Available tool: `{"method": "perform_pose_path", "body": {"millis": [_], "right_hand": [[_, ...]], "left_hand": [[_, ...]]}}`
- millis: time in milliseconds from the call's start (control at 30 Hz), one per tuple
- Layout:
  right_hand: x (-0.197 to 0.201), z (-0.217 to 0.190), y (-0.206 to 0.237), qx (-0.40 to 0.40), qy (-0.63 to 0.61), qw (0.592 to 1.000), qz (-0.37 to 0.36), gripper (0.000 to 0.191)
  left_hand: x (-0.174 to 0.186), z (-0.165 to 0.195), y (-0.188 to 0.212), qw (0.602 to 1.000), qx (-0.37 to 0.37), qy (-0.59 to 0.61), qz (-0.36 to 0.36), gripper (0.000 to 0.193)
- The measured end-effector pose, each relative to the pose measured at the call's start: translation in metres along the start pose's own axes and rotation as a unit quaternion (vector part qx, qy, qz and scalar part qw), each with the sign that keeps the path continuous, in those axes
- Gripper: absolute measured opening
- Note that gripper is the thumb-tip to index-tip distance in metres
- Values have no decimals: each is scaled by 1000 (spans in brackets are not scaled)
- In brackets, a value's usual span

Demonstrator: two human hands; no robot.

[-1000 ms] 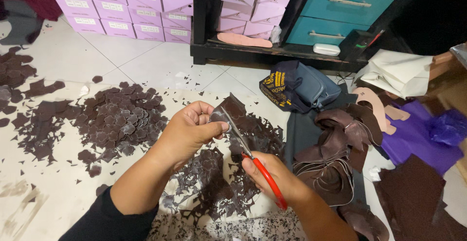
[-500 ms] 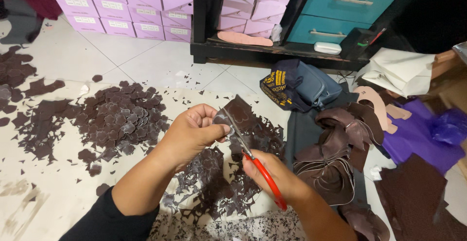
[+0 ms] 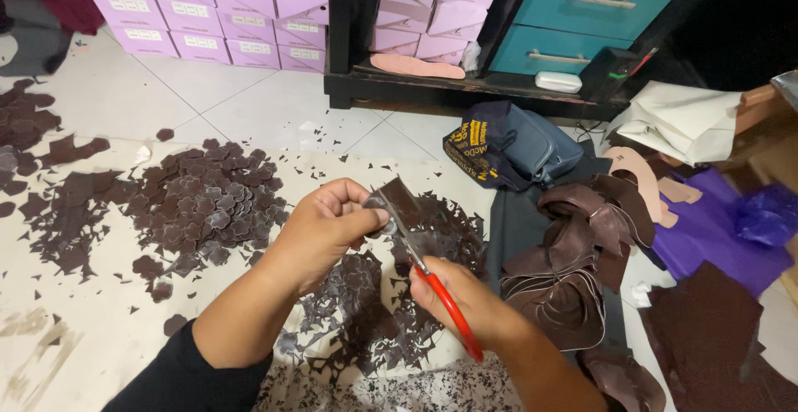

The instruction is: The person is cutting a dark brown material into flower-shaped pieces using red-handled scissors. They hold the material in their left hand and cut along the outlines with the scissors in their right hand, creating a pile of cut pieces on the floor.

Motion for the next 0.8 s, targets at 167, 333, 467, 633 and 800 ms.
{"method": "perform_pose_path", "body": {"millis": [167,333,467,633,800], "right_hand": [[-6,4,2,-56,-70,996,-24,43],[-4,6,1,-81,-102,991,-26,45],[-1,5,2,-82,-104,991,-25,49],[0,4,4,-90,-137,986,-23,52],[1,4,6,-81,-128,988,-23,52]], "left_hand": [[-5,-9,0,999,27,20,-17,13],[-8,-14,-4,998,28,43,-34,15],[-8,-16,-6,998,40,44,-28,16],[-10,-17,-5,994,67,83,-39,17],[-12,-17,-4,991,62,111,-44,17]]}}
Point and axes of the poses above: each hand's wrist, its own y-axis away from the middle knuckle, its own x-axis out of the back of the hand, z = x × y, the point moved 6 cm from there along -y, towards the middle knuckle, and after that the axes turned 7 degrees about x, right-handed, at the moved point
